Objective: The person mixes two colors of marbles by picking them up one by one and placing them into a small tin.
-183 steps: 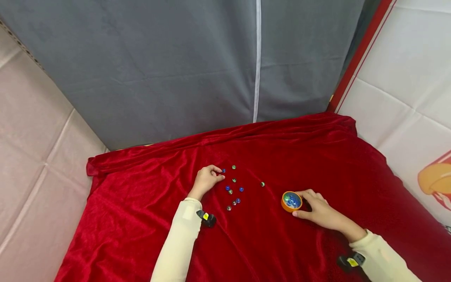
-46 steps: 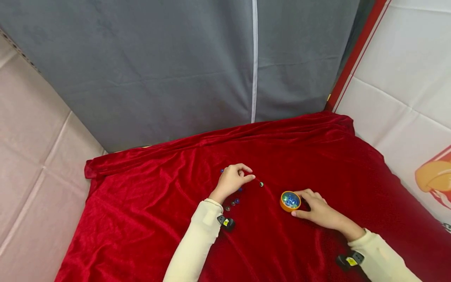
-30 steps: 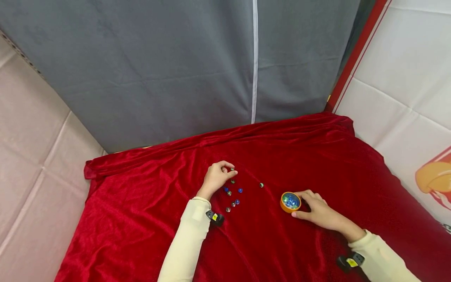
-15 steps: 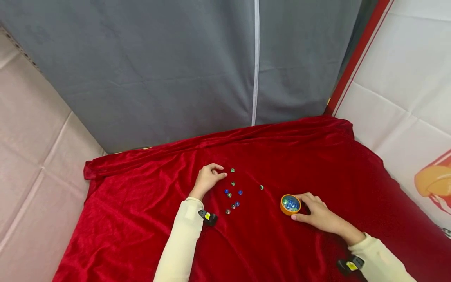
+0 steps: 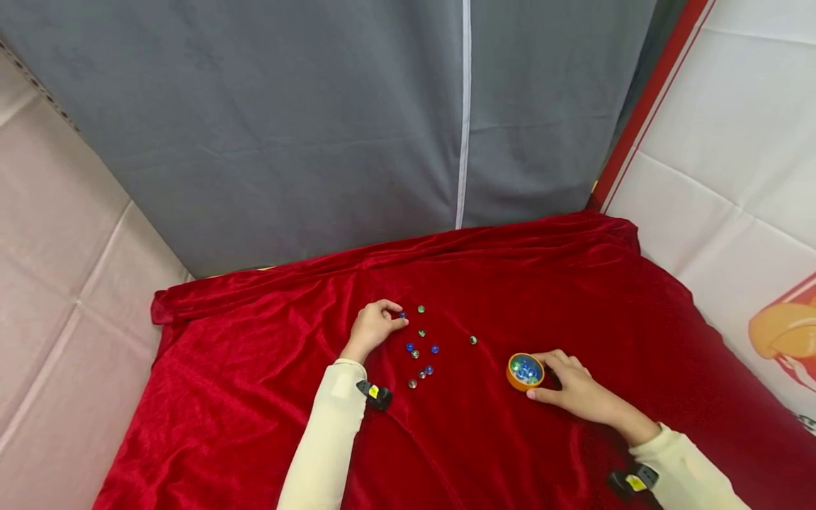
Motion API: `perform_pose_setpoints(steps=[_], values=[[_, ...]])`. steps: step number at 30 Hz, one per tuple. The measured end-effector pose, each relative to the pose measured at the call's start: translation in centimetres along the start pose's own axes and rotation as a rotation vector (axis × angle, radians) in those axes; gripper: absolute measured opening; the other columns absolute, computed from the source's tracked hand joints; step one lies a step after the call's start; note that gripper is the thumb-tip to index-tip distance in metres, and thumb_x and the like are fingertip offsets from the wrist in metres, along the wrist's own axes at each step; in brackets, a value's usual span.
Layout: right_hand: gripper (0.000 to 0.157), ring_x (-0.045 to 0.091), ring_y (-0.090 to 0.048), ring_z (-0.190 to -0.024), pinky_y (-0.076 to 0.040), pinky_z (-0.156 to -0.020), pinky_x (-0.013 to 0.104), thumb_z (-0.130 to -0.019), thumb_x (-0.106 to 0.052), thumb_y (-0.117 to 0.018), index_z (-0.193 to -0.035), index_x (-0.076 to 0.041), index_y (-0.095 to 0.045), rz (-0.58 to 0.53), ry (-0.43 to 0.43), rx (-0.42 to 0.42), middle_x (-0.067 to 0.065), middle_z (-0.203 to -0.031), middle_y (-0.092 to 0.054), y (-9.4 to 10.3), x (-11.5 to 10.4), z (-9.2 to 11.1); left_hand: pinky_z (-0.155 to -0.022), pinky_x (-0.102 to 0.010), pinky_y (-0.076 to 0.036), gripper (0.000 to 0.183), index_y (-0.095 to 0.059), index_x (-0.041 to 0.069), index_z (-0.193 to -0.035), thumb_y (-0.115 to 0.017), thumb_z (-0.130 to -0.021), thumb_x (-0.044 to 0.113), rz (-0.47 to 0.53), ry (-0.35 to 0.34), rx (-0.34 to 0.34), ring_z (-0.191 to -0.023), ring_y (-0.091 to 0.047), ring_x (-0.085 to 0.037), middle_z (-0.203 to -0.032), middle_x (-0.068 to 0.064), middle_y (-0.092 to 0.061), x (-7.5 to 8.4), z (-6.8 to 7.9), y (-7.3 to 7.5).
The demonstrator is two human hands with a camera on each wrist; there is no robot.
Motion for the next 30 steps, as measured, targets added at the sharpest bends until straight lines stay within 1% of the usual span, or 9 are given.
perform_pose_setpoints(steps=[5,9,14,24,30], values=[[0.057,0.016,-0.040,-0.094,-0.030,-0.078,0.032,-0.076,-0.042,-0.070,-0.122,-0.013,-0.053,0.007,0.007,0.004,0.003,-0.109,-0.052,0.21,-0.10,-0.02,-0.057,-0.025,-0.036,0.026,-0.068,0.017,-0.098,-0.074,-0.076,0.030,-0.016,0.014,-0.001,-0.057,-0.043,-0.012,-0.065,0.001,-0.050,-0.14,-0.09,-0.09],[0.056,0.016,-0.040,-0.093,-0.030,-0.078,0.032,-0.076,-0.041,-0.071,-0.121,-0.012,-0.054,0.014,0.019,0.015,0.003,-0.108,-0.052,0.32,-0.26,-0.06,-0.058,-0.025,-0.036,0.023,-0.068,0.020,-0.097,-0.073,-0.076,0.030,-0.048,0.020,0.017,-0.059,-0.045,-0.012,-0.067,0.002,-0.053,-0.07,-0.23,0.01],[0.056,0.016,-0.040,-0.093,-0.029,-0.077,0.032,-0.076,-0.042,-0.071,-0.121,-0.012,-0.054,0.007,0.019,0.008,0.003,-0.109,-0.052,0.29,-0.31,-0.07,-0.058,-0.026,-0.036,0.021,-0.069,0.022,-0.095,-0.073,-0.076,0.030,-0.078,0.029,0.031,-0.059,-0.047,-0.012,-0.068,0.003,-0.055,-0.04,-0.27,0.11],[0.060,0.019,-0.039,-0.098,-0.029,-0.078,0.035,-0.077,-0.043,-0.070,-0.124,-0.010,-0.051,0.001,0.001,-0.006,0.007,-0.113,-0.051,0.38,-0.32,-0.18,-0.059,-0.026,-0.036,0.018,-0.068,0.022,-0.092,-0.072,-0.077,0.031,-0.073,0.036,0.024,-0.060,-0.047,-0.014,-0.069,0.002,-0.055,-0.03,-0.28,0.08],[0.060,0.018,-0.039,-0.096,-0.029,-0.078,0.033,-0.077,-0.043,-0.069,-0.124,-0.011,-0.051,-0.002,-0.011,-0.014,0.006,-0.112,-0.051,0.45,-0.18,-0.03,-0.058,-0.026,-0.036,0.016,-0.068,0.021,-0.090,-0.072,-0.077,0.030,-0.051,0.010,0.014,-0.059,-0.047,-0.012,-0.067,0.003,-0.054,0.46,-0.09,-0.23]])
Point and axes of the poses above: each hand's wrist, its own z-axis away from the middle knuckle, its own y-axis out of the back of the hand, x = y × z, the point moved 6 cm from there along -z, towards the middle knuckle
